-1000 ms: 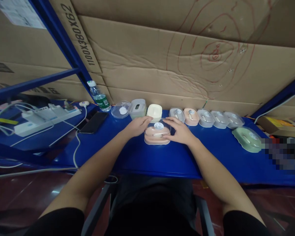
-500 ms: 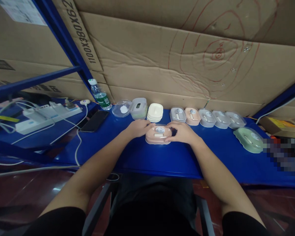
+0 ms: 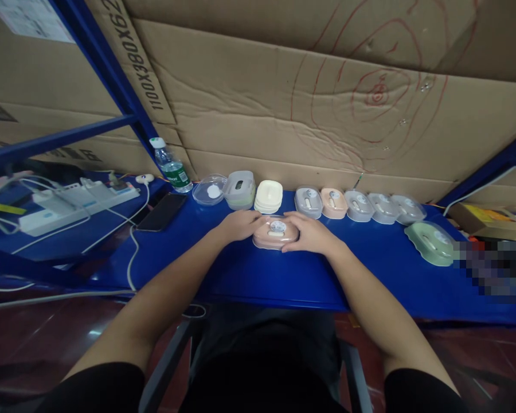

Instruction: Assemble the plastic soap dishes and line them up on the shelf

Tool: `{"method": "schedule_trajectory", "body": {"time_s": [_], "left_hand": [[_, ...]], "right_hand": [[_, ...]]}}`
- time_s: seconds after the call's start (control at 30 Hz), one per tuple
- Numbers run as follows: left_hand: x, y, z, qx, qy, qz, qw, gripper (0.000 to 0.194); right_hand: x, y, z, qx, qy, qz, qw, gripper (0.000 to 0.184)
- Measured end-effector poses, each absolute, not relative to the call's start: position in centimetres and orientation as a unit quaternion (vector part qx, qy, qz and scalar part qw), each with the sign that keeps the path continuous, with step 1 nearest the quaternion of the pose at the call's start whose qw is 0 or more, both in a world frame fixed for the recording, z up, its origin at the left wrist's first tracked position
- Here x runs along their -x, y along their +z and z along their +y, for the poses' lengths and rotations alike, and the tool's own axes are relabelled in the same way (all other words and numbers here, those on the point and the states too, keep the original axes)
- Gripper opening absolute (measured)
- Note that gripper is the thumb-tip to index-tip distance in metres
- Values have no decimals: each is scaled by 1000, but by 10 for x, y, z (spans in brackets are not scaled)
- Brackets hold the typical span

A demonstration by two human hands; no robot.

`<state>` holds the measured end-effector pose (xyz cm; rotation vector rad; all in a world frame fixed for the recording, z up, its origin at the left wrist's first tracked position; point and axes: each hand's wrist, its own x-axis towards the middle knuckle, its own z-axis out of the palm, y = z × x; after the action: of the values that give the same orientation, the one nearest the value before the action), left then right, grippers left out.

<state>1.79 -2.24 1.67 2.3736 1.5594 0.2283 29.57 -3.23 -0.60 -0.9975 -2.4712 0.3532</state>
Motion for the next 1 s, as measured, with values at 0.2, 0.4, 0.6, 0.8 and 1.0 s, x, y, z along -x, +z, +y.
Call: {"method": "schedule_trajectory", "body": {"time_s": [0.2, 0.4, 0.6, 0.8, 1.0], "left_hand": [[-15, 9, -16, -819, 79, 544, 163, 64], [-23, -1, -17, -815, 117, 533, 192, 69], [-25, -2, -10, -756, 276, 483, 346, 77], [-2, 14, -6, -719, 436, 514, 170, 42], [9, 20, -3, -708, 411, 570, 74, 33]], "right_hand": [[-293, -5, -34, 398, 119, -885, 210, 86], [-292, 6, -40, 378, 42, -888, 258, 89], [-261, 16, -61, 313, 7, -915, 255, 63], [-277, 21, -62, 325, -36, -930, 168, 13], [-284, 21, -60, 340, -15, -917, 207, 28]]}}
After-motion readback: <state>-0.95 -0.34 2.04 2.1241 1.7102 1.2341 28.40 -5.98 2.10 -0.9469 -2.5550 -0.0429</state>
